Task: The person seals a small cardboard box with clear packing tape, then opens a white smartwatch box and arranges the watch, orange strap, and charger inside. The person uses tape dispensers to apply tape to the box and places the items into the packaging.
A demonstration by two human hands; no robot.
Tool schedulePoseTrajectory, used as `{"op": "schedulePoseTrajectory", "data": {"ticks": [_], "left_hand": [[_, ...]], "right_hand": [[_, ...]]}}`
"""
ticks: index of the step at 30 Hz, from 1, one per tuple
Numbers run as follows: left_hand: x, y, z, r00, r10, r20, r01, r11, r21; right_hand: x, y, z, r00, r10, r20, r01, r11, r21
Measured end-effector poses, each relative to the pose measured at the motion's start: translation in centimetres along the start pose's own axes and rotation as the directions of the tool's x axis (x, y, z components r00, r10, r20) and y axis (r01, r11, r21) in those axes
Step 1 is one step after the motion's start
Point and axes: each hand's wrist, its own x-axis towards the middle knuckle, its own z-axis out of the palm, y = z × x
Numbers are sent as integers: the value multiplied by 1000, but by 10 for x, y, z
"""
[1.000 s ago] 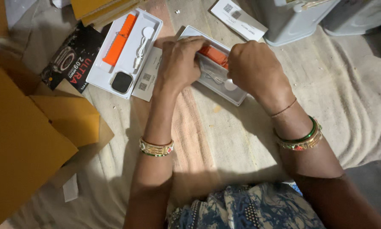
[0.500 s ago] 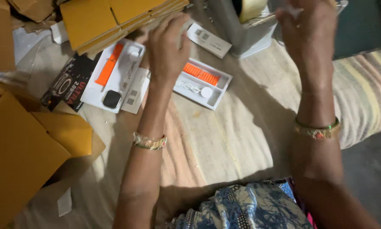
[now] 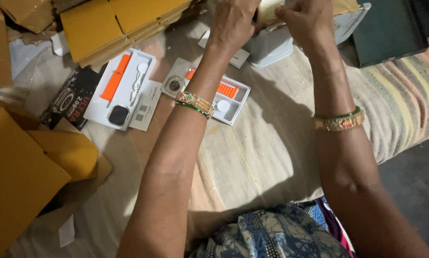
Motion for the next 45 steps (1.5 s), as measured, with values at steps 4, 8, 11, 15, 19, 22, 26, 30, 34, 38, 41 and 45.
{"op": "schedulePoseTrajectory", "data": {"ticks": [4, 8, 11, 15, 19, 22, 26, 30, 34, 38, 41, 45], "left_hand": [[-11, 8, -4, 1000, -16, -21, 17, 1000, 23], [-14, 25, -11, 977, 130, -166, -127, 992, 27], [-17, 27, -16, 998, 37, -42, -38, 999, -26], [-20, 23, -13, 998, 59, -14, -59, 998, 23], [-26, 22, -10, 992, 119, -46, -115, 991, 71], [-27, 23, -16, 994, 111, -7, -111, 992, 54], [-24, 26, -52, 997, -68, 40, 73, 988, -133], [-38, 45, -121, 970, -214, 112, 235, 732, -639], [-69, 67, -186, 946, -160, 281, 306, 729, -612], [-97, 65, -203, 846, -393, 361, 533, 623, -572], [-115, 44, -200, 728, -556, 401, 669, 449, -592], [-130, 24, -185, 739, -573, 353, 607, 341, -718]], "right_hand": [[-30, -30, -27, 983, 182, -19, -180, 980, 79], [-88, -38, -47, 978, 204, -33, -201, 977, 72], [-117, -25, -49, 978, 202, 59, -208, 888, 410], [-125, -1, -38, 954, 270, 133, -299, 810, 504], [-117, 11, -39, 991, 43, -123, -85, 928, -363], [-113, 0, -62, 965, -173, -199, -39, 655, -755], [-118, -48, -96, 995, -100, 9, 92, 873, -480], [-97, -106, -73, 970, -11, 244, 77, 963, -259], [-69, -156, -27, 893, -266, 363, 352, 916, -194], [-64, -184, 6, 884, -185, 429, 302, 927, -222], [-65, -185, 17, 890, -87, 448, 182, 968, -175], [-64, -170, 19, 828, 146, 542, -124, 989, -76]]}}
